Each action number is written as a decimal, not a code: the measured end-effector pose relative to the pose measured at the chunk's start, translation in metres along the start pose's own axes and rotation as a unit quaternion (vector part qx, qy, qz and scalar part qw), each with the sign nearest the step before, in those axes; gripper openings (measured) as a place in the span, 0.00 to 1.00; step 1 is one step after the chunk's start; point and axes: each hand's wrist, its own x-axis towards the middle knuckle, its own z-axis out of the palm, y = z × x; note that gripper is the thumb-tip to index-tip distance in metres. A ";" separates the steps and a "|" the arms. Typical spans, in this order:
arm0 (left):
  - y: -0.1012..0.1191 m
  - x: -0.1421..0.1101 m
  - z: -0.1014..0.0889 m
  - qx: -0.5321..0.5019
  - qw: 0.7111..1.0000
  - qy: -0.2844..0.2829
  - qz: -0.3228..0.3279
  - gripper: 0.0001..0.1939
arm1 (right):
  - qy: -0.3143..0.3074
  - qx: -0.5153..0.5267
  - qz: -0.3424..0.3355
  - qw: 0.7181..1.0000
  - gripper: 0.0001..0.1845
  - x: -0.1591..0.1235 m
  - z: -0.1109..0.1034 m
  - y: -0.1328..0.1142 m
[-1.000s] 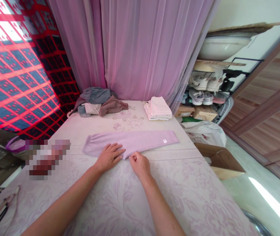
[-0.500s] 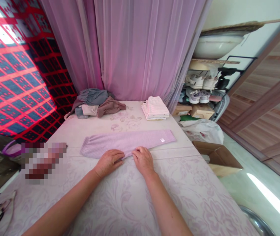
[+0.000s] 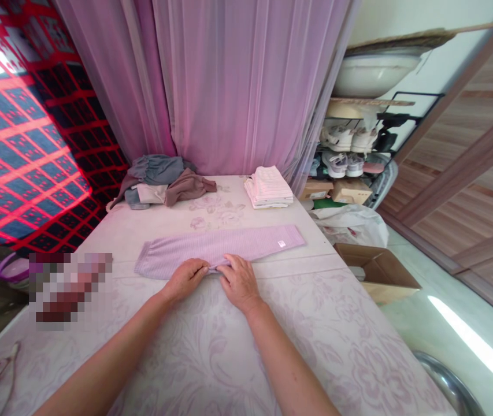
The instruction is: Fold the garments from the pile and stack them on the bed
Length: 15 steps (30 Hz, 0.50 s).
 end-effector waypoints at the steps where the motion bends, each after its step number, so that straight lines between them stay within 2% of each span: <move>1: -0.001 0.000 0.000 -0.003 1.000 -0.001 0.001 0.15 | -0.006 -0.002 0.004 1.000 0.12 0.001 0.002 -0.003; 5: -0.004 -0.002 -0.001 -0.040 0.999 0.010 0.005 0.15 | -0.012 0.001 0.018 1.000 0.06 0.006 0.007 -0.010; 8: -0.008 -0.006 -0.002 -0.045 0.999 0.020 0.021 0.15 | -0.019 0.004 0.014 1.000 0.06 0.006 0.008 -0.012; 11: -0.011 -0.011 -0.002 0.010 0.999 0.003 0.052 0.16 | -0.025 -0.012 0.024 0.999 0.06 0.003 0.009 -0.014; 15: -0.012 -0.016 0.001 0.080 0.995 -0.032 0.042 0.19 | -0.039 -0.024 0.018 0.999 0.06 -0.001 0.011 -0.015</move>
